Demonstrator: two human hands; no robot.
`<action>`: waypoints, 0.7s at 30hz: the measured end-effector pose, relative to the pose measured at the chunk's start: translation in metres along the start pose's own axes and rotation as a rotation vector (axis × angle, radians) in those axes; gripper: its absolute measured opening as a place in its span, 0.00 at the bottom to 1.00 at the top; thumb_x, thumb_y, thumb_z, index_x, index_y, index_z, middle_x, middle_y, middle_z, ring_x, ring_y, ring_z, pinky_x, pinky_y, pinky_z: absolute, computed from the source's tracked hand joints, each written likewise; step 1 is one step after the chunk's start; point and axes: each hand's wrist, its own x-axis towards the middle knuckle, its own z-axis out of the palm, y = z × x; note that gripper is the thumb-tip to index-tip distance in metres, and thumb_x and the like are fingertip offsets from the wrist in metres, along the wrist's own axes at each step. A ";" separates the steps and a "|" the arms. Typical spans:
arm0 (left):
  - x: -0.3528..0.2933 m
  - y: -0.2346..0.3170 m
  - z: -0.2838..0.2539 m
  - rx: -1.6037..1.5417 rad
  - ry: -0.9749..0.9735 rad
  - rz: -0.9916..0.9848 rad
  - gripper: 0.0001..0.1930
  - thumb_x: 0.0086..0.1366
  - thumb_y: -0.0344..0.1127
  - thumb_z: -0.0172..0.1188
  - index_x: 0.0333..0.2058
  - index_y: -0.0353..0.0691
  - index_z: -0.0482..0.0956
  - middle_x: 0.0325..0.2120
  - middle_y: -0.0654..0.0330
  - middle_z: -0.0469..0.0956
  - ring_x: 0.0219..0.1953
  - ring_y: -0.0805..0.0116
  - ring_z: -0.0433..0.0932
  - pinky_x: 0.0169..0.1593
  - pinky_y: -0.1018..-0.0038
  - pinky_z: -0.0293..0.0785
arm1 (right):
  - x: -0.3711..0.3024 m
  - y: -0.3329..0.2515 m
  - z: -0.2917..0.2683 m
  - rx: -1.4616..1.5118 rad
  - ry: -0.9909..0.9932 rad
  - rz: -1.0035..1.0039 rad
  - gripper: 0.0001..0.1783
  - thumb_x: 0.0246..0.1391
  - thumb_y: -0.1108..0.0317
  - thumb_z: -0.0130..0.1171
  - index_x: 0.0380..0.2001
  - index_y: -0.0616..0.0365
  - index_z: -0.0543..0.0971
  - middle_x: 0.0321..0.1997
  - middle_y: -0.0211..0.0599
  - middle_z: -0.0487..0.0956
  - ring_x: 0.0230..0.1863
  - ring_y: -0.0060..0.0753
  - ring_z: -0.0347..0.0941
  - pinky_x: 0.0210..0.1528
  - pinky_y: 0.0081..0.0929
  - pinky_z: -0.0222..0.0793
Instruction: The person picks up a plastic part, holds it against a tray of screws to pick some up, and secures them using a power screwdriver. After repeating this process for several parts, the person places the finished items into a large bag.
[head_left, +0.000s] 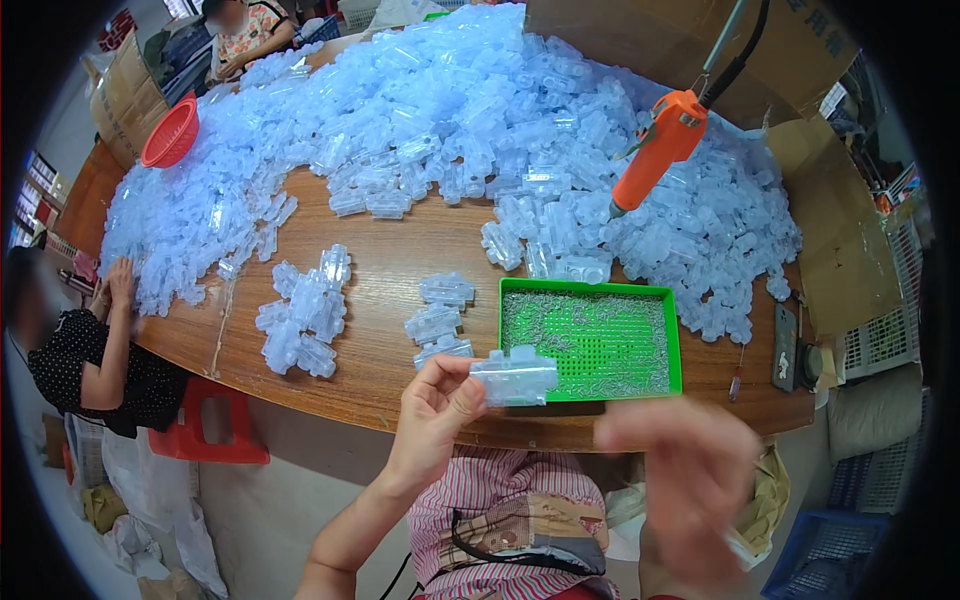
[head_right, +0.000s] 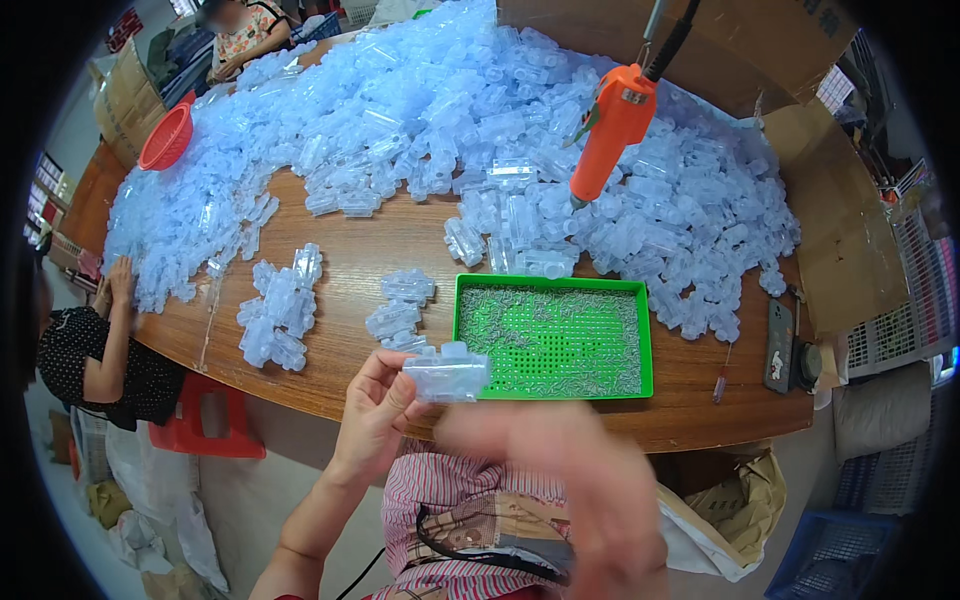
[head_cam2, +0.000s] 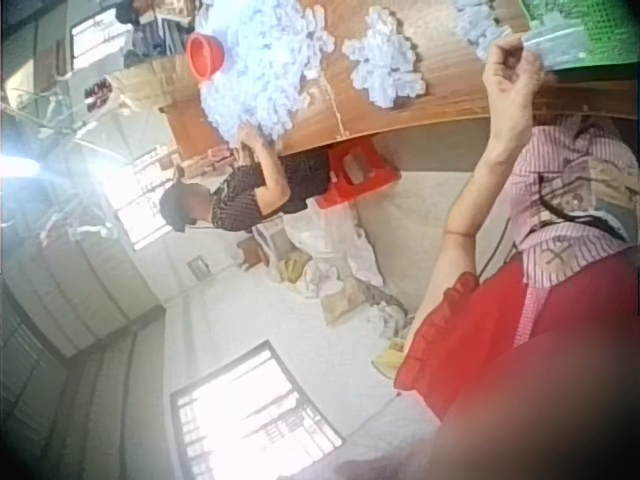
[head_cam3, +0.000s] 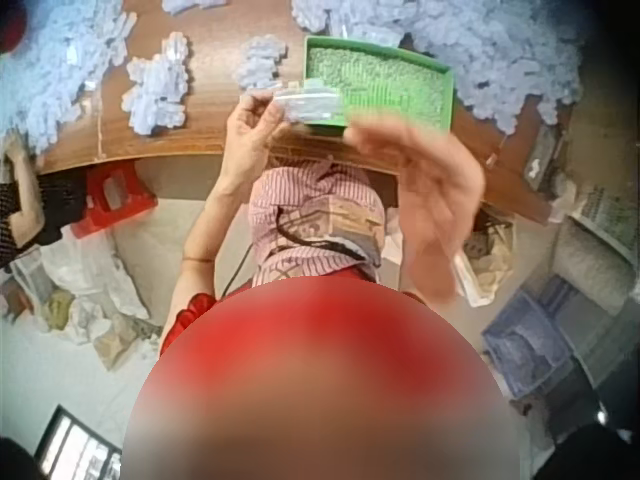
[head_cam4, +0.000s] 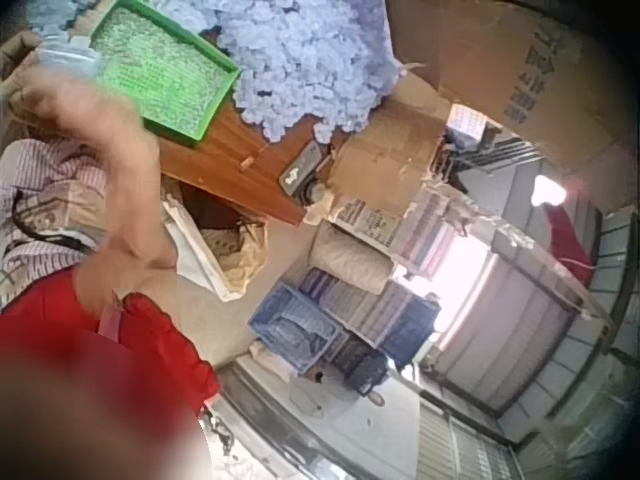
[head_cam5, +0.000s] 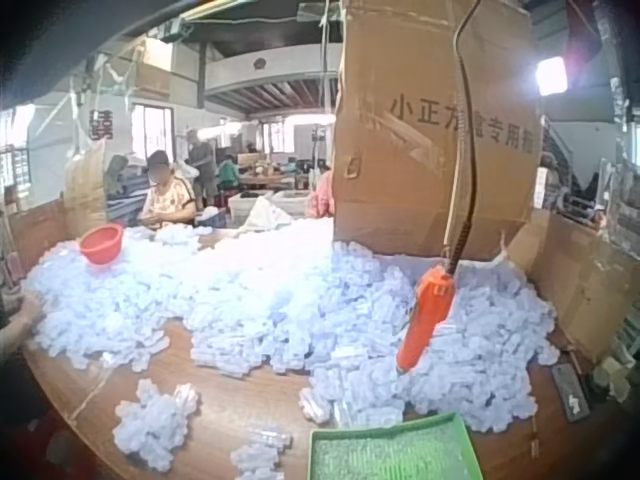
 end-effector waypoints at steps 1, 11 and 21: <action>0.002 0.004 0.003 0.000 0.026 -0.014 0.11 0.64 0.35 0.59 0.42 0.38 0.71 0.36 0.65 0.75 0.35 0.82 0.72 0.38 0.84 0.71 | 0.001 -0.007 -0.002 -0.001 -0.001 0.000 0.21 0.59 0.61 0.45 0.47 0.69 0.70 0.49 0.47 0.71 0.42 0.29 0.70 0.43 0.23 0.67; 0.011 0.008 -0.001 -0.124 -0.083 0.139 0.13 0.60 0.26 0.62 0.42 0.35 0.70 0.42 0.58 0.73 0.37 0.76 0.77 0.43 0.82 0.73 | -0.002 -0.033 0.050 0.129 0.086 -1.337 0.21 0.57 0.66 0.50 0.53 0.57 0.70 0.59 0.35 0.67 0.59 0.30 0.61 0.52 0.26 0.61; 0.014 0.021 -0.010 -0.073 -0.223 0.315 0.16 0.62 0.23 0.57 0.49 0.36 0.68 0.48 0.57 0.73 0.48 0.69 0.75 0.51 0.77 0.73 | 0.015 0.066 0.012 -0.824 0.210 -0.628 0.42 0.40 0.53 0.69 0.54 0.64 0.64 0.50 0.50 0.70 0.47 0.43 0.70 0.47 0.37 0.67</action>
